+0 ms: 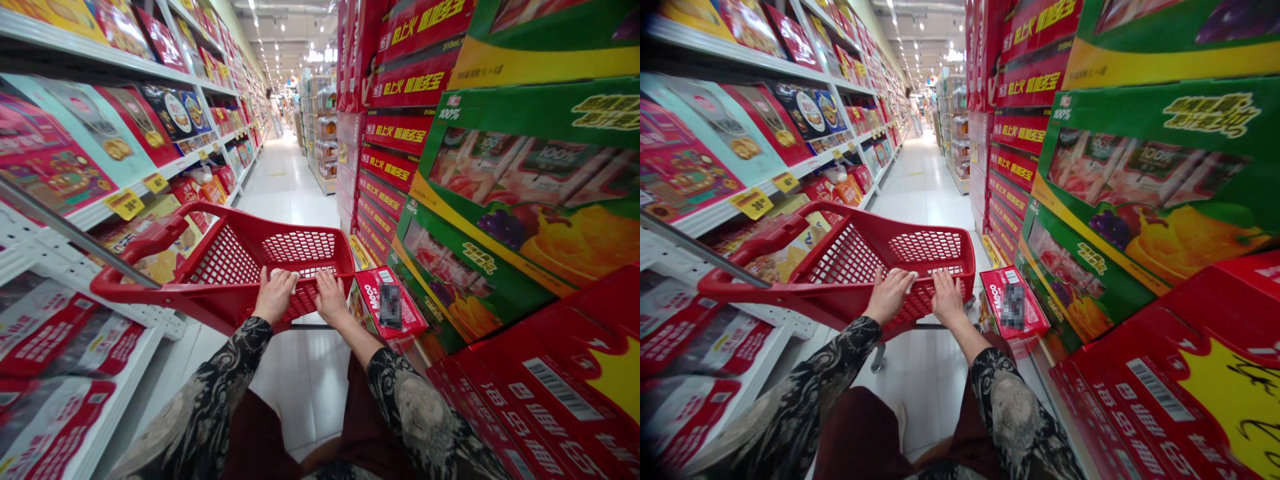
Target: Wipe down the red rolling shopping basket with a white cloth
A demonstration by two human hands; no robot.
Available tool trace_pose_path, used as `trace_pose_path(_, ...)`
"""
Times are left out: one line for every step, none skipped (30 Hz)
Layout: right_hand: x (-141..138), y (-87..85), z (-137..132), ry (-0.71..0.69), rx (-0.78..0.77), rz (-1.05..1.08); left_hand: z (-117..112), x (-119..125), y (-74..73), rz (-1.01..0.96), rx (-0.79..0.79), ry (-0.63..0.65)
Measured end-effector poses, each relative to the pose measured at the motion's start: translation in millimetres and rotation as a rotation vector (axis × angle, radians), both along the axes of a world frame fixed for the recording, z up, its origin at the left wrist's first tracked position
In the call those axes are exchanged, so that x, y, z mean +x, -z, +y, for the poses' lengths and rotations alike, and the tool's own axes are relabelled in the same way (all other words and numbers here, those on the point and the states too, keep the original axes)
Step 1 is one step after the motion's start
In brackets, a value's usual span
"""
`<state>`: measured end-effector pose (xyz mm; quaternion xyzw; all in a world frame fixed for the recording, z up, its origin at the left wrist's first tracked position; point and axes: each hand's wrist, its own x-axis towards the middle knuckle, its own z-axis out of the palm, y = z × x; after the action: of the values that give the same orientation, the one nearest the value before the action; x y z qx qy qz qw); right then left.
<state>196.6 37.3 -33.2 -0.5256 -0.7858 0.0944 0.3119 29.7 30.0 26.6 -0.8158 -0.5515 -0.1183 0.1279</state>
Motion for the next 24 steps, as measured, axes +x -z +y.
trace_pose_path(1.3,0.8,1.3,0.000,0.003,-0.006,-2.8,-13.9,-2.2,0.008,0.004,-0.029)
trace_pose_path(1.9,1.8,2.7,0.001,0.008,-0.008,-6.0,-28.4,-4.4,0.023,0.007,-0.058)
trace_pose_path(1.7,2.8,3.9,0.002,0.013,-0.006,-9.3,-42.3,-6.4,0.043,0.016,-0.091)
trace_pose_path(0.7,3.7,4.8,0.007,0.017,0.000,-12.6,-54.4,-7.9,0.060,0.032,-0.127)
trace_pose_path(-0.9,4.5,5.4,0.013,0.021,0.011,-15.4,-63.5,-8.8,0.077,0.046,-0.156)
trace_pose_path(-2.7,5.0,5.6,0.021,0.025,0.024,-17.5,-69.0,-9.0,0.088,0.061,-0.182)
trace_pose_path(-4.7,5.3,5.4,0.031,0.029,0.038,-18.8,-70.5,-8.5,0.094,0.072,-0.199)
trace_pose_path(-6.6,5.6,4.9,0.040,0.031,0.051,-19.1,-68.4,-7.5,0.096,0.075,-0.206)
trace_pose_path(-8.0,5.8,4.3,0.048,0.033,0.062,-18.6,-63.1,-6.1,0.093,0.073,-0.203)
trace_pose_path(-8.9,6.0,3.6,0.050,0.035,0.070,-17.3,-55.8,-4.8,0.090,0.063,-0.185)
trace_pose_path(-9.2,6.4,3.2,0.049,0.039,0.074,-15.7,-47.8,-3.7,0.086,0.049,-0.157)
trace_pose_path(-8.9,6.9,3.0,0.044,0.042,0.075,-14.0,-40.5,-3.2,0.082,0.035,-0.127)
trace_pose_path(-7.9,7.6,3.3,0.037,0.048,0.073,-12.4,-35.2,-3.2,0.079,0.024,-0.099)
trace_pose_path(-6.5,8.3,4.1,0.029,0.055,0.070,-11.2,-32.9,-4.1,0.076,0.018,-0.079)
trace_pose_path(-4.6,9.1,5.6,0.021,0.062,0.065,-10.4,-34.2,-5.8,0.075,0.017,-0.069)
trace_pose_path(-2.5,9.7,7.6,0.014,0.068,0.060,-10.1,-39.2,-8.3,0.076,0.021,-0.070)
trace_pose_path(-0.2,10.1,10.1,0.009,0.071,0.056,-10.1,-47.5,-11.5,0.081,0.027,-0.083)
trace_pose_path(2.1,10.2,13.1,0.006,0.072,0.054,-10.5,-58.1,-15.3,0.092,0.033,-0.100)
trace_pose_path(4.2,9.9,16.4,0.002,0.071,0.053,-10.9,-69.9,-19.3,0.107,0.041,-0.126)
trace_pose_path(5.7,9.2,19.7,-0.005,0.067,0.052,-11.4,-81.5,-23.2,0.121,0.050,-0.158)
trace_pose_path(6.5,8.1,22.7,-0.010,0.060,0.051,-11.7,-91.6,-26.7,0.133,0.057,-0.181)
trace_pose_path(6.3,6.6,25.3,-0.013,0.050,0.048,-11.8,-99.2,-29.3,0.139,0.064,-0.199)
trace_pose_path(4.9,4.9,27.2,-0.008,0.036,0.045,-11.6,-103.6,-30.9,0.139,0.071,-0.210)
trace_pose_path(2.2,3.0,28.1,0.007,0.021,0.041,-11.1,-104.7,-31.3,0.135,0.077,-0.216)
